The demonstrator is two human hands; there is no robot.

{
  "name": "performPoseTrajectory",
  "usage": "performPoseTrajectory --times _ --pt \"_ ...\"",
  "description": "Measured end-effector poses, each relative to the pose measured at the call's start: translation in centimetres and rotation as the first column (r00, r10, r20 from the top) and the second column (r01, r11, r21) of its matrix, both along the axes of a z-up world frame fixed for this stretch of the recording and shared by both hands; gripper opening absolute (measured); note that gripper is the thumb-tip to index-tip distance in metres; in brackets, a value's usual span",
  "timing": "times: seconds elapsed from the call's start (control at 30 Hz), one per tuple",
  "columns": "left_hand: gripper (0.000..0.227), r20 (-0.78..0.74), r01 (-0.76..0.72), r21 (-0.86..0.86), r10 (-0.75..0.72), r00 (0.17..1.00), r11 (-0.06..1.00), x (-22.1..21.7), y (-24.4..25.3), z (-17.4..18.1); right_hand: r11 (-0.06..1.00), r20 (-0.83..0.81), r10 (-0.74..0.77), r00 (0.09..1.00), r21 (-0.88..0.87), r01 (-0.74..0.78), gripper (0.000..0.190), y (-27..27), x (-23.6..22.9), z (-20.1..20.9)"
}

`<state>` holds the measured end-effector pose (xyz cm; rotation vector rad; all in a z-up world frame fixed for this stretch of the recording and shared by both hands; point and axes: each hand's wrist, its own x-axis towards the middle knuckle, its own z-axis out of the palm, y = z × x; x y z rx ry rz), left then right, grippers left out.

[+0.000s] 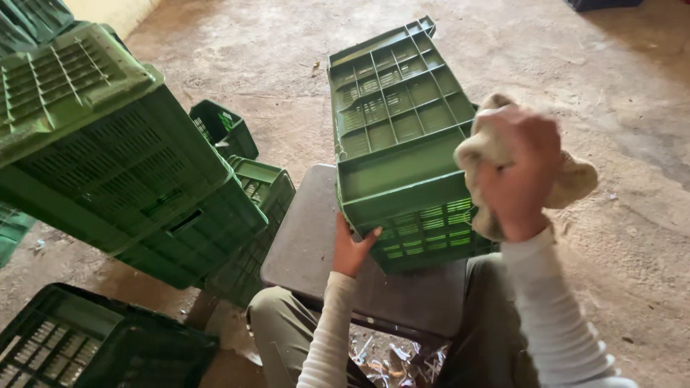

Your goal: The person wipes the surfaces of green plastic crates using a cloth. They rotate and reposition each crate to clean multiple sides, then place the cleaned crate aside and pick up another from a nearby stack.

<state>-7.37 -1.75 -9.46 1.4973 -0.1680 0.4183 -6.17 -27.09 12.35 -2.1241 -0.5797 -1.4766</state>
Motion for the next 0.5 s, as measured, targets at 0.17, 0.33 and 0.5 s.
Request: performPoseTrajectory --times 0.17,0.33,0.5 --pt "0.074 0.005 -0.009 0.108 0.008 1.000 0.994 -0.2 -0.9 1.1 0.978 0.108 -0.127 0.986 0.180 0.106 0.017 0.5 -2.2 -9.3" --pt "0.081 0.043 -0.064 0.112 0.060 0.997 0.992 -0.3 -3.1 2.1 0.983 -0.197 -0.131 0.972 0.105 0.154 0.013 -1.3 -6.0 -19.2" --pt "0.082 0.059 -0.039 0.095 0.033 0.998 0.995 -0.6 -2.9 2.0 0.880 -0.233 0.038 0.972 0.469 0.078 0.017 -5.0 -6.3 -19.8"
